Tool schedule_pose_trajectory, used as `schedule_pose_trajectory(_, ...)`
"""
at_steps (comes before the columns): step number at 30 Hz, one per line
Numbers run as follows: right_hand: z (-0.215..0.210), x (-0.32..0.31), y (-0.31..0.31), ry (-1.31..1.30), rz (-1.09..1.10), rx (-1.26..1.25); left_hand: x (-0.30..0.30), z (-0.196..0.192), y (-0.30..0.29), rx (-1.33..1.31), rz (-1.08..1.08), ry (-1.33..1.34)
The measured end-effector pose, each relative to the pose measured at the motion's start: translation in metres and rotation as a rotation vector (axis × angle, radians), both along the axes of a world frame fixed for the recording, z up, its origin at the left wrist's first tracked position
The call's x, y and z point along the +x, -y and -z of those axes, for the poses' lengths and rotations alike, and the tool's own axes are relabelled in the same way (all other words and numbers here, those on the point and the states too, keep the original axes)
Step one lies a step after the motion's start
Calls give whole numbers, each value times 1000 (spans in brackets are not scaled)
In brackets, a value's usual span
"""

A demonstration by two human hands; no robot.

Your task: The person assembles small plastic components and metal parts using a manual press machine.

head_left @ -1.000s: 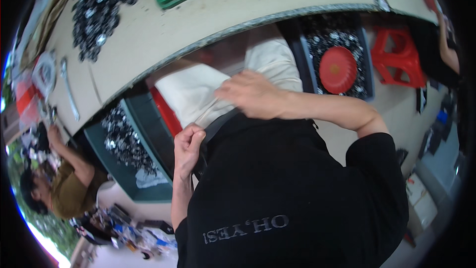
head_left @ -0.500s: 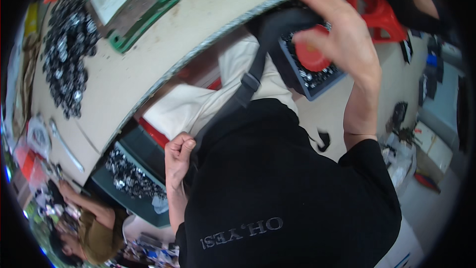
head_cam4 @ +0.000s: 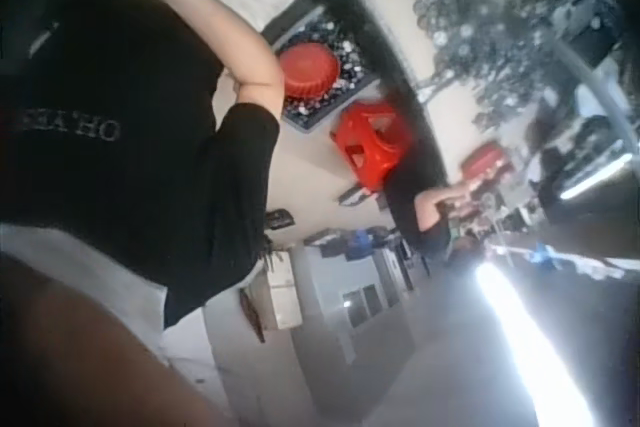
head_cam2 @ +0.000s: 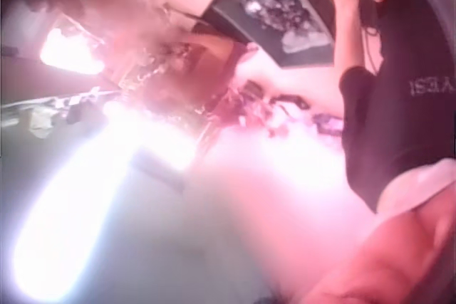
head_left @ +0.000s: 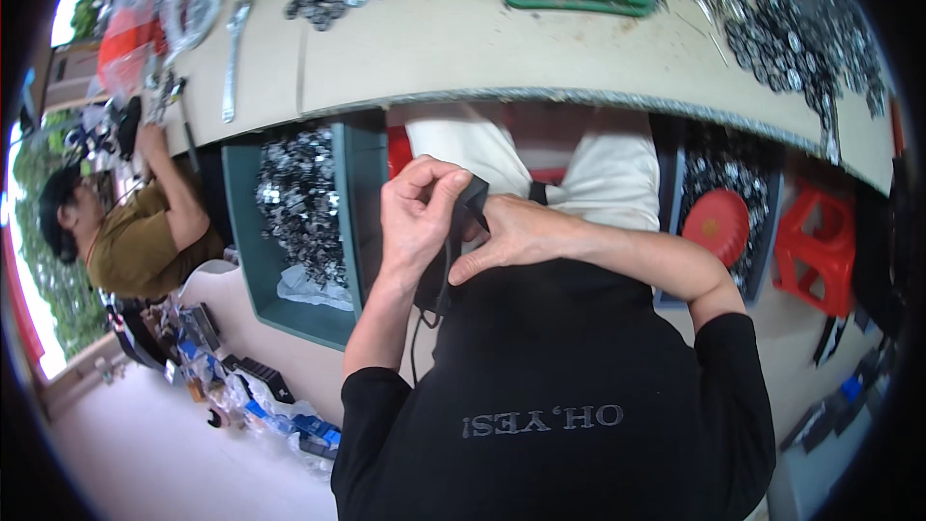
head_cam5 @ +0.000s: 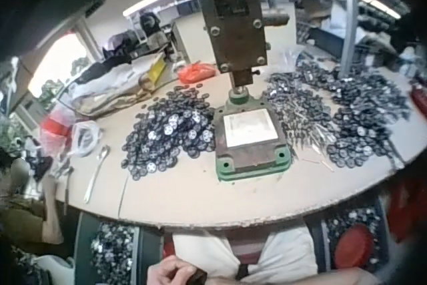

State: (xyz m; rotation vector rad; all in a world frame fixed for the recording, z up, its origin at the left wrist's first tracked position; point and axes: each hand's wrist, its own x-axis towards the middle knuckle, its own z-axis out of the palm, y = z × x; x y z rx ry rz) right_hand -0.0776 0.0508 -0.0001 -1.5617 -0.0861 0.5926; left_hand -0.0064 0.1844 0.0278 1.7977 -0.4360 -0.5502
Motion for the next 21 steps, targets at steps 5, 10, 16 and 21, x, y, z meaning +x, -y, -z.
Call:
schedule_pose_trajectory(5, -11, -3, -19, 215, 45, -192, 1, -18, -7, -9, 14, 156)
schedule_pose_trajectory(10, -9, 17, -42, 572, 192, 53, -15, -64, -11, 50, 78, 526)
schedule_pose_trajectory(16, -61, 57, -40, 1013, 207, 52, 4, -99, -65, -254, -21, 664)
schedule_pose_trajectory(21, -103, 100, -42, 793, 295, 477, 48, -39, -118, -509, -215, 196)
